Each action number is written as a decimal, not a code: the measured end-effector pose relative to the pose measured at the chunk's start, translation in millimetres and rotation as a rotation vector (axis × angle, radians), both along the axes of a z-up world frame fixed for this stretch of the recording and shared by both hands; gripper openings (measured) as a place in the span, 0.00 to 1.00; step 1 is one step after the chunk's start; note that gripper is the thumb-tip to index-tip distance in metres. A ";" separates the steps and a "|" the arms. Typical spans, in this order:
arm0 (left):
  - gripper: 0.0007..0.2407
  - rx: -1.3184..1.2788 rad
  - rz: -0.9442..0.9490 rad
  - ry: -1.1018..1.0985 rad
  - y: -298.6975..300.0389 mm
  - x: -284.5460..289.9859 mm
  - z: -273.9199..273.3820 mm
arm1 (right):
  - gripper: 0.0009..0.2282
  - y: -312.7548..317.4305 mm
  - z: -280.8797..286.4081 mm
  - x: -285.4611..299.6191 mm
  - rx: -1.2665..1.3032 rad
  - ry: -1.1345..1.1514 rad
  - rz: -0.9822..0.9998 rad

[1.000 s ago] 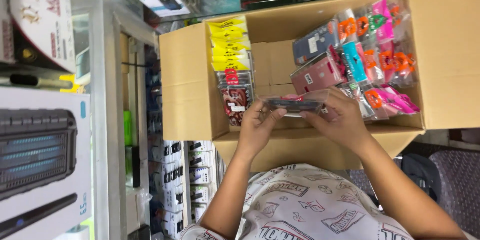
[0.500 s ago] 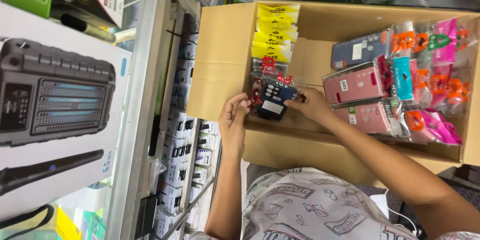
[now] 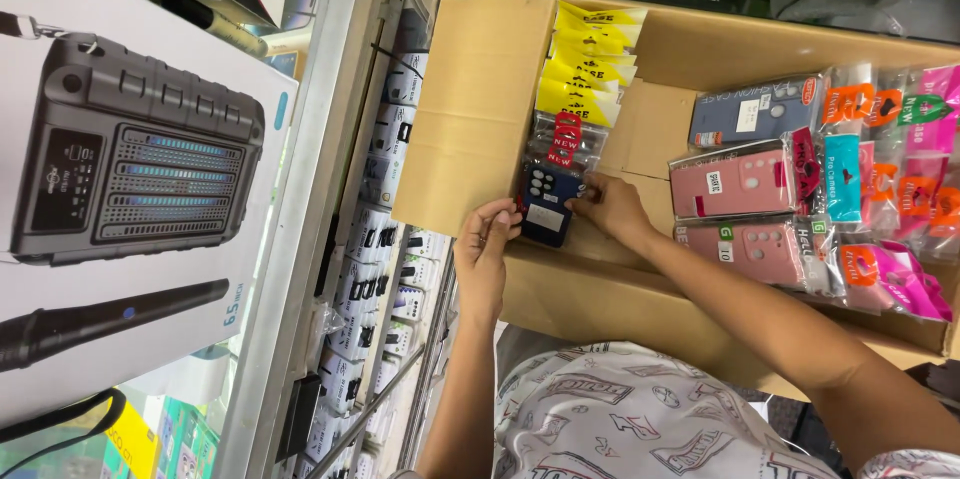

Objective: The person repeatedly picks up packaged phone cases from a cardboard box, turns them over, and places them back into the box. The person handles multiple cases of different colors and designs, including pink, purple, and black, and arranges them within the box.

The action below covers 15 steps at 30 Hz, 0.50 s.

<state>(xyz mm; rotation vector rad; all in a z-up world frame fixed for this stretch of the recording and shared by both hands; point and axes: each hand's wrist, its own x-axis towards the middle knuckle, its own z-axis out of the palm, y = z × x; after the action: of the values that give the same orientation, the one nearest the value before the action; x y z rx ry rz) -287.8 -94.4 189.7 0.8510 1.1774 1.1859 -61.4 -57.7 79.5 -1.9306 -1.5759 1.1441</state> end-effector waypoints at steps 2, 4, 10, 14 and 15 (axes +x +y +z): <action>0.09 -0.001 -0.011 0.027 0.2 1.4 3.5 | 0.16 -1.3 4.3 0.1 -0.007 0.051 -0.028; 0.09 -0.005 -0.017 0.013 0.8 1.7 2.6 | 0.15 -1.8 9.0 1.2 -0.075 0.091 -0.073; 0.09 -0.002 -0.020 0.001 0.2 2.9 4.3 | 0.12 -2.4 -11.5 23.5 0.098 0.127 -0.113; 0.08 0.045 -0.025 0.062 -1.7 3.8 -0.7 | 0.13 -4.3 1.2 28.4 -0.011 0.190 -0.181; 0.08 0.047 -0.029 0.064 -2.5 7.0 3.8 | 0.13 -4.7 1.3 28.5 -0.009 0.191 -0.185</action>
<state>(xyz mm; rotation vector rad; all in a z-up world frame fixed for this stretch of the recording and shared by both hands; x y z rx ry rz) -280.9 -96.8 193.5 0.9445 1.1885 1.1742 -32.9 -62.4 80.8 -1.8662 -1.2680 1.2181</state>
